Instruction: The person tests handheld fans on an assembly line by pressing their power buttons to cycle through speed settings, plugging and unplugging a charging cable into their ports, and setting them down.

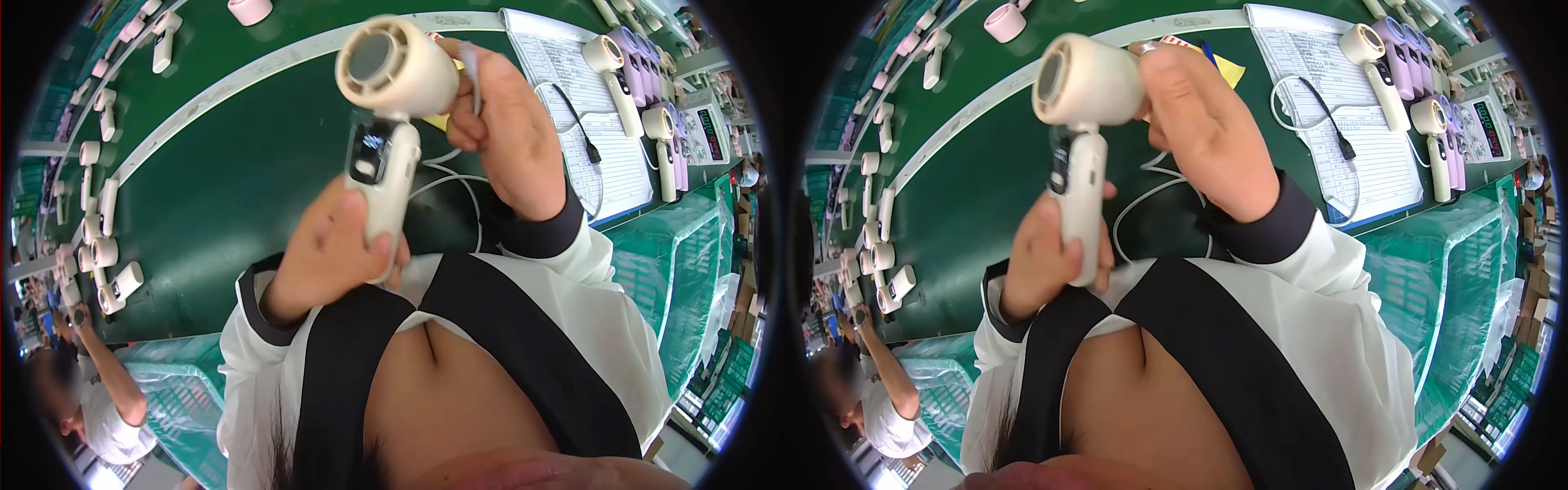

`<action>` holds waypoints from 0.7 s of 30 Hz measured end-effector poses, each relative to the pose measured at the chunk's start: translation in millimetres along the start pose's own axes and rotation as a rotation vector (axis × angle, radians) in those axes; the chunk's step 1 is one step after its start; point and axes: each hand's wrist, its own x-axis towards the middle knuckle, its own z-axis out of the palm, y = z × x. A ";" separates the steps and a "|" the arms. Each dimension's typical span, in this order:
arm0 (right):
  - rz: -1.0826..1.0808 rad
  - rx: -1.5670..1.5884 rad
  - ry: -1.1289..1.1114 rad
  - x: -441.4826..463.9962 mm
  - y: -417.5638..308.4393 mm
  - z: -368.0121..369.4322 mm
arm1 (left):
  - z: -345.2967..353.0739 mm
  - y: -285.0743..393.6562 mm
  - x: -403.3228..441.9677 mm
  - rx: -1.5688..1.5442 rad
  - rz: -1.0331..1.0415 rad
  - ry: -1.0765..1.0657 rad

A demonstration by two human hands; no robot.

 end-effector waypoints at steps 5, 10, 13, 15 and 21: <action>-0.205 -0.552 -0.423 -10.9 -1.8 -8.3 | 9.2 -13.2 9.4 -0.214 0.403 0.202; -0.141 -0.591 -0.626 -12.8 -2.7 -5.8 | -2.8 -13.1 5.0 -0.112 0.361 0.099; -0.119 -0.567 -0.654 -12.0 -3.6 -4.9 | -2.5 -13.3 3.9 -0.103 0.351 0.094; -0.087 -0.539 -0.684 -12.6 -3.4 -4.9 | -1.2 -14.1 1.9 -0.099 0.335 0.094; -0.138 -0.625 -0.657 -13.2 0.0 -6.2 | 0.6 -11.2 -0.3 -0.053 0.294 0.139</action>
